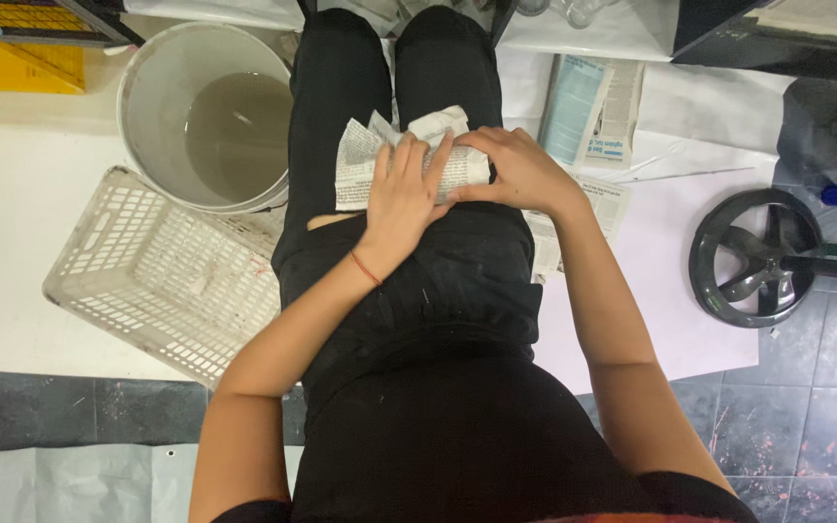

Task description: The person sits on the floor and wraps individual glassware items, including a mug and several glasses, with newspaper. They fold the paper around each item and place the wrapped pieces onto a nearby shelf.

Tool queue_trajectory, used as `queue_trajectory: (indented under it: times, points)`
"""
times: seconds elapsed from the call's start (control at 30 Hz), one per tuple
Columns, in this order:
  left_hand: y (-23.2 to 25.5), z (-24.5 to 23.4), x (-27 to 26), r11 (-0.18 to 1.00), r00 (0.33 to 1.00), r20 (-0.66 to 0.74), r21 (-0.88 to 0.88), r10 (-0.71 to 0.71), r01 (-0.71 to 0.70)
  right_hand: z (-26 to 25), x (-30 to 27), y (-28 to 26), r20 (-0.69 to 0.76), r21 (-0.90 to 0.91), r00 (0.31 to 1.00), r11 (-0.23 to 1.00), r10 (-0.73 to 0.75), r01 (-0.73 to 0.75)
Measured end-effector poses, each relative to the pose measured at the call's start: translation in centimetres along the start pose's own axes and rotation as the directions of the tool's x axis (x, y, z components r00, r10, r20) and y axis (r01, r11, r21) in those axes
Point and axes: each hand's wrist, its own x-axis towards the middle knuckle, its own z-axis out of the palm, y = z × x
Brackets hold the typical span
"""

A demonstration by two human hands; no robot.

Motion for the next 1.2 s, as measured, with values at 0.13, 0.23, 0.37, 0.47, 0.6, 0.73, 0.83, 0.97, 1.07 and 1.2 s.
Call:
queue_trajectory:
  times: [0.13,0.23,0.37,0.47,0.6,0.73,0.83,0.97,1.07,1.2]
  points:
    - [0.0,1.3,0.2,0.996,1.0,0.024,-0.087,0.007,-0.004,0.3,0.0,1.6,0.112,0.182,0.984,0.971,0.136,-0.155]
    - [-0.3,2.2,1.1,0.989,0.992,0.112,-0.143,0.059,-0.043,1.2,-0.6,2.2,0.137,0.171,0.954,0.943,0.265,-0.286]
    - [-1.0,3.1,2.2,0.991,0.979,0.192,-0.121,0.074,-0.051,2.5,-1.7,2.3,-0.002,0.358,0.941,0.879,0.337,-0.314]
    - [-2.7,4.1,3.9,0.981,0.929,0.369,-0.184,0.017,0.055,4.2,-2.4,1.0,-0.283,0.379,0.877,0.885,0.388,-0.269]
    - [-4.8,5.2,5.7,0.964,0.839,0.542,-0.245,0.046,0.105,4.3,-2.2,0.1,-0.498,0.292,0.855,0.956,0.142,0.011]
    - [-5.5,5.2,6.3,0.968,0.882,0.461,-0.25,0.092,0.03,3.4,-1.4,-0.6,-0.404,0.223,0.915,0.971,0.008,0.09]
    - [-5.0,4.7,6.3,0.971,0.895,0.444,-0.23,0.046,0.065,2.6,-1.2,-0.7,-0.234,0.275,0.955,0.955,0.182,-0.115]
    - [-3.6,3.9,6.3,0.991,0.893,0.449,-0.129,0.02,0.042,2.2,-1.4,-0.2,-0.175,0.269,0.963,0.951,0.203,-0.152]
    - [-2.4,2.9,6.5,0.981,0.918,0.351,-0.128,0.184,-0.147,2.8,-2.1,0.5,-0.21,0.34,0.964,0.937,0.164,-0.086]
    - [-0.5,1.6,6.3,0.947,0.935,0.175,0.035,0.31,-0.32,3.2,-3.7,-0.4,-0.359,0.336,0.918,0.941,0.169,-0.042]
